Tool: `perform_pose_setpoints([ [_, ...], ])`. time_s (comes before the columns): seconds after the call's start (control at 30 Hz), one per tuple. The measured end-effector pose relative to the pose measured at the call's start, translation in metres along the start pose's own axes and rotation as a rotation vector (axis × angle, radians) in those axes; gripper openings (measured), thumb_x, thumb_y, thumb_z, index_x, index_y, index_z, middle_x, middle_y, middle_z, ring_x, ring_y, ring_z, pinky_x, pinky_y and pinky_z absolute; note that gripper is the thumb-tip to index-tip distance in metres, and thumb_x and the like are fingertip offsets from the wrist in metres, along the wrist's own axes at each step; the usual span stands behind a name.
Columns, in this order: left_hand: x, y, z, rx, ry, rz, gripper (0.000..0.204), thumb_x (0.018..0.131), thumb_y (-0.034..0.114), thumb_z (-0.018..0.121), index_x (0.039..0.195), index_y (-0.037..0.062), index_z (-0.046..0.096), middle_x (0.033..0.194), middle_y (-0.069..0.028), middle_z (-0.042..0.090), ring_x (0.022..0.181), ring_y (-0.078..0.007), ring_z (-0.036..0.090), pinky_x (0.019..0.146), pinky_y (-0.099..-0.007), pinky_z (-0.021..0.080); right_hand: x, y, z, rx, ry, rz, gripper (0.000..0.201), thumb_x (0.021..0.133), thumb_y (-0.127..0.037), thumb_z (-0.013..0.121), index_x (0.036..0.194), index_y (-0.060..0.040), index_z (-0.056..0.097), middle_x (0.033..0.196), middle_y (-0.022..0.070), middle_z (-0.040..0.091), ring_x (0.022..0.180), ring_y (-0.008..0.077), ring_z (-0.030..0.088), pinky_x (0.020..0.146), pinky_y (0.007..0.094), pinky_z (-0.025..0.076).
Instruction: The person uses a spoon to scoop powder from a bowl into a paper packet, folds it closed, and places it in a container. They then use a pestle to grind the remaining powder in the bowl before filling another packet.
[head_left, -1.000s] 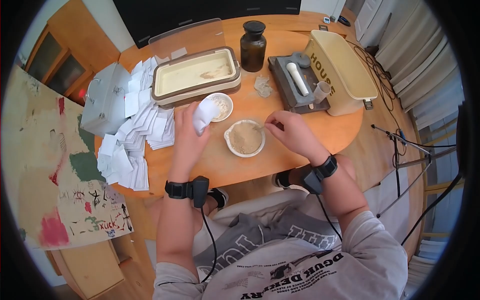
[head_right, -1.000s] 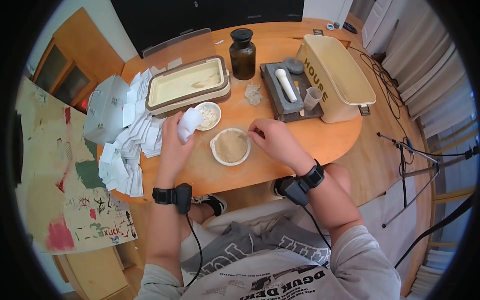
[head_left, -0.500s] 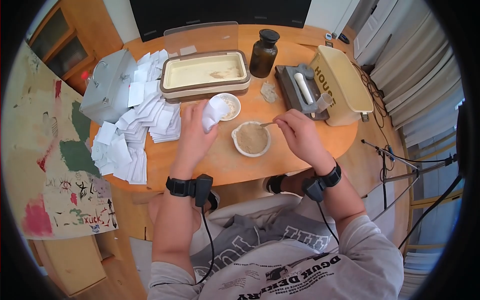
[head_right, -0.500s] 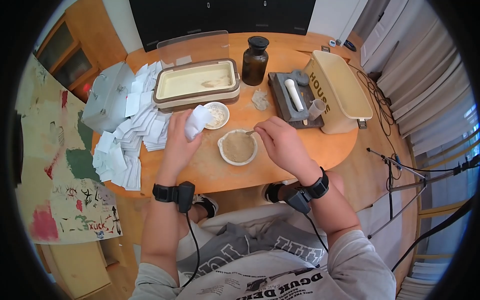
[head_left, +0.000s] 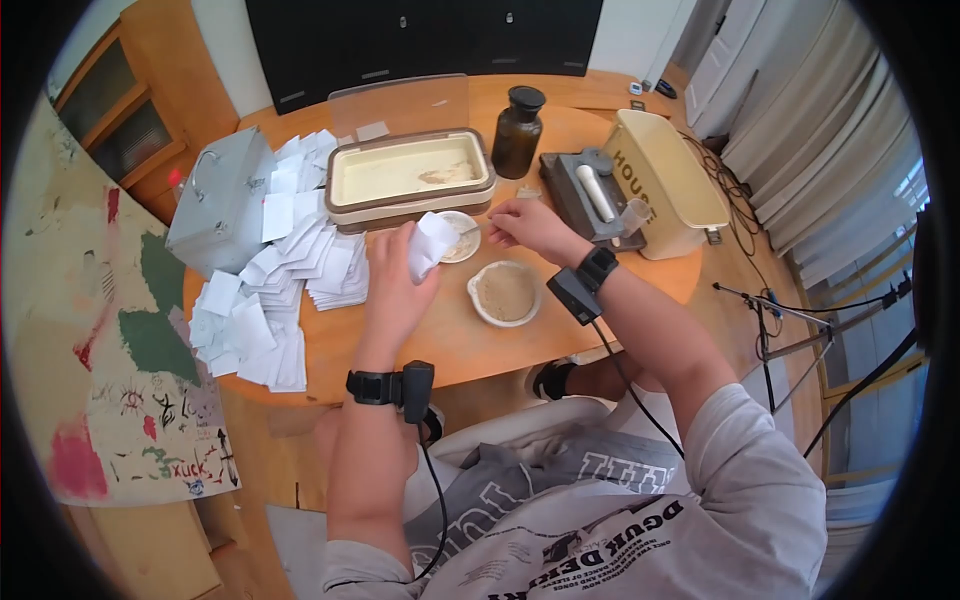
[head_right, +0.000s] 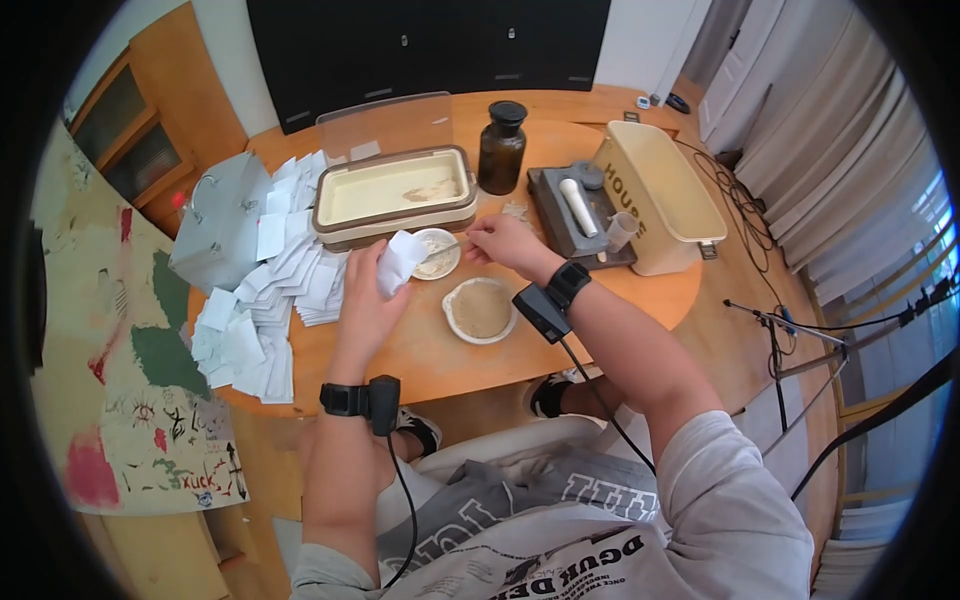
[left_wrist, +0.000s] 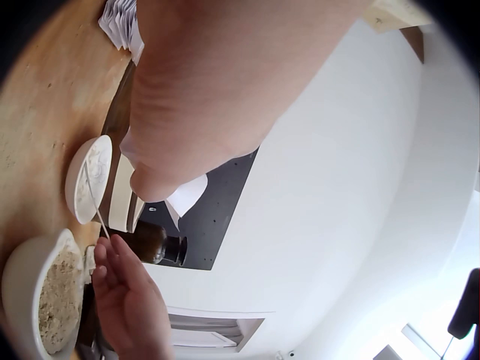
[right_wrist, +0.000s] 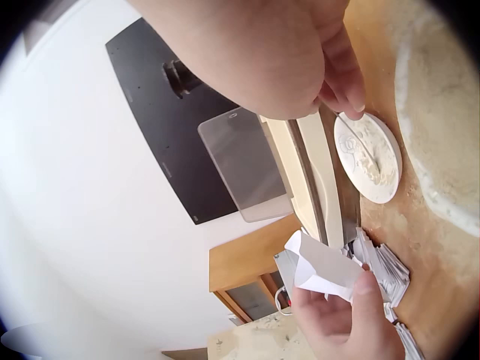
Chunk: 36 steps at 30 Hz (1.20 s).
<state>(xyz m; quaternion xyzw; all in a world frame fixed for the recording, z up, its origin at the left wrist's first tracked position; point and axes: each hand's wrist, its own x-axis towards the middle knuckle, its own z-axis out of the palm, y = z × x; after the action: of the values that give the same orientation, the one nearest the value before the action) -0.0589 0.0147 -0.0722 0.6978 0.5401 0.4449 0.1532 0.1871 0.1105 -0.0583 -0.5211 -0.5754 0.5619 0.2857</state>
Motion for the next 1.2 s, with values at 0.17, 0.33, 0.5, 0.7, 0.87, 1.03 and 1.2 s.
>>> perform_pose_setpoints([
  [0.17, 0.001, -0.003, 0.001, -0.008, 0.017, -0.01, 0.065, 0.079, 0.006, 0.075, 0.138, 0.0028, 0.048, 0.129, -0.0197, 0.05, 0.123, -0.0402, 0.05, 0.107, -0.0451, 0.043, -0.042, -0.022, -0.044, -0.763, 0.47, -0.51, 0.022, 0.095, -0.017, 0.061, 0.103, 0.001, 0.069, 0.09, 0.0214, 0.071, 0.084, 0.0407, 0.068, 0.076, 0.045, 0.055],
  [0.33, -0.001, -0.003, 0.001, -0.008, -0.008, 0.011, 0.064, 0.081, 0.006, 0.075, 0.139, 0.0033, 0.047, 0.129, -0.02, 0.05, 0.122, -0.0411, 0.05, 0.105, -0.0466, 0.043, -0.056, -0.021, -0.106, -1.106, 0.561, -0.576, 0.018, 0.091, -0.008, 0.061, 0.107, 0.0006, 0.059, 0.093, 0.0231, 0.065, 0.09, 0.0424, 0.063, 0.082, 0.0487, 0.051],
  [0.5, -0.001, 0.002, -0.002, -0.032, -0.021, 0.005, 0.064, 0.081, 0.007, 0.075, 0.139, 0.0021, 0.048, 0.128, -0.02, 0.051, 0.121, -0.0408, 0.051, 0.104, -0.046, 0.044, -0.046, -0.019, -0.118, -1.278, 0.352, -0.161, 0.03, 0.086, -0.008, 0.065, 0.111, 0.0044, 0.053, 0.092, 0.0261, 0.066, 0.092, 0.0447, 0.064, 0.082, 0.0501, 0.052],
  [0.7, -0.001, 0.001, -0.004, -0.062, -0.013, -0.011, 0.064, 0.081, 0.007, 0.074, 0.139, 0.0009, 0.047, 0.128, -0.0205, 0.051, 0.12, -0.0405, 0.052, 0.103, -0.046, 0.045, -0.051, -0.041, -0.117, -1.086, 0.451, -0.053, 0.03, 0.084, -0.013, 0.069, 0.107, 0.0034, 0.059, 0.094, 0.0271, 0.07, 0.092, 0.0438, 0.067, 0.08, 0.0489, 0.054],
  [0.87, 0.0, -0.009, 0.001, -0.021, -0.012, -0.019, 0.065, 0.081, 0.009, 0.074, 0.139, -0.0003, 0.047, 0.128, -0.0216, 0.051, 0.121, -0.0412, 0.051, 0.103, -0.0471, 0.045, -0.03, -0.025, -0.137, -0.572, 0.609, -0.132, 0.031, 0.091, -0.028, 0.072, 0.1, 0.0012, 0.068, 0.079, 0.014, 0.07, 0.071, 0.0224, 0.069, 0.066, 0.0366, 0.054],
  [1.03, 0.0, -0.01, 0.005, 0.005, -0.03, -0.031, 0.065, 0.081, 0.01, 0.074, 0.14, -0.0013, 0.046, 0.13, -0.0219, 0.051, 0.121, -0.0419, 0.051, 0.103, -0.0477, 0.045, -0.019, -0.022, -0.134, -0.391, 0.628, -0.178, 0.034, 0.095, -0.032, 0.069, 0.098, 0.0025, 0.067, 0.074, 0.0063, 0.067, 0.065, 0.0133, 0.065, 0.06, 0.0306, 0.051],
  [1.2, -0.001, -0.006, 0.005, 0.035, -0.023, -0.019, 0.064, 0.081, 0.01, 0.074, 0.139, -0.001, 0.048, 0.131, -0.0215, 0.051, 0.121, -0.0414, 0.051, 0.105, -0.0473, 0.043, -0.032, -0.028, -0.096, -0.247, 0.663, -0.375, 0.03, 0.099, -0.026, 0.065, 0.099, 0.0036, 0.066, 0.076, 0.0064, 0.068, 0.066, 0.0123, 0.065, 0.059, 0.0282, 0.051],
])
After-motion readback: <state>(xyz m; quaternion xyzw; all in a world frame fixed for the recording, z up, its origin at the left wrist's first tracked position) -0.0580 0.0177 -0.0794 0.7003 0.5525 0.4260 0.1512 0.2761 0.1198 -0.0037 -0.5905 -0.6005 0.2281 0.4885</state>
